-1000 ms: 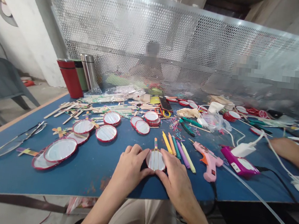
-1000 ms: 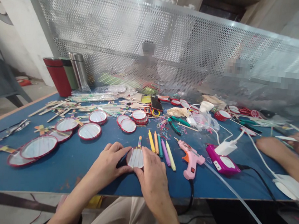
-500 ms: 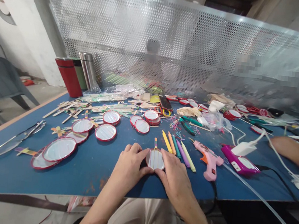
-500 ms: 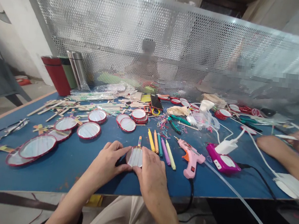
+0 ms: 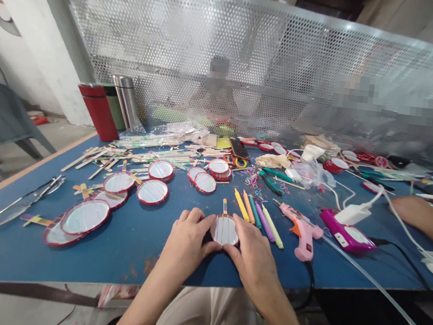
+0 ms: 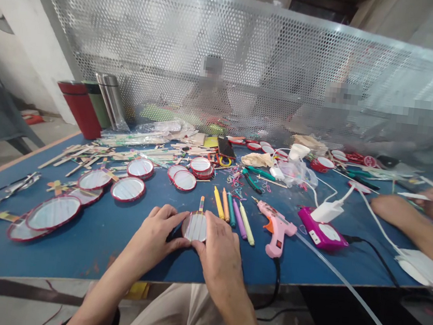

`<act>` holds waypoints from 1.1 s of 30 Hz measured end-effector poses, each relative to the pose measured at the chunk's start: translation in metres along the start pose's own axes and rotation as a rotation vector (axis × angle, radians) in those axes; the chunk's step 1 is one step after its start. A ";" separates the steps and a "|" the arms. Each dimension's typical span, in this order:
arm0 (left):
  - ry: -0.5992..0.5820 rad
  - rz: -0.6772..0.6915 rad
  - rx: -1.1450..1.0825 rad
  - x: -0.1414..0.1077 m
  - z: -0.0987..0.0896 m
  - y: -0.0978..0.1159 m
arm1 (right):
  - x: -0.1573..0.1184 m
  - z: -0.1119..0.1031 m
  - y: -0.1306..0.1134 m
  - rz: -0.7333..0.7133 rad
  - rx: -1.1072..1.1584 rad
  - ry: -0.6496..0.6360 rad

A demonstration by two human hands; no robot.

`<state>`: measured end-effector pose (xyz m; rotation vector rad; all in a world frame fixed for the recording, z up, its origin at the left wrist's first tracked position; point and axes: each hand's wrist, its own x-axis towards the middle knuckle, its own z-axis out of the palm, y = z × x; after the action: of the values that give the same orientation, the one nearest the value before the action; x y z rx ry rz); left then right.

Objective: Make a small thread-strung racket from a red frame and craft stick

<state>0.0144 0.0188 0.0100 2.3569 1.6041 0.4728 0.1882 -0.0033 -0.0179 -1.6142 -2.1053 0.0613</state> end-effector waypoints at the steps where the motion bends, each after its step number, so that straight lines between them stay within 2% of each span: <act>1: -0.001 -0.006 0.001 0.000 0.000 0.001 | 0.000 0.000 -0.001 0.010 -0.002 -0.013; 5: -0.004 -0.021 0.007 0.003 -0.002 0.002 | 0.000 0.001 -0.002 0.025 -0.015 -0.027; 13: 0.010 -0.008 0.032 0.003 0.001 0.000 | -0.003 0.007 0.004 -0.046 0.003 0.052; 33: 0.003 -0.020 -0.006 0.003 0.001 0.000 | -0.002 0.006 0.000 -0.032 0.000 0.079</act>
<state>0.0159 0.0215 0.0098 2.3346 1.6238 0.4771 0.1865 -0.0041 -0.0239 -1.5575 -2.0704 -0.0128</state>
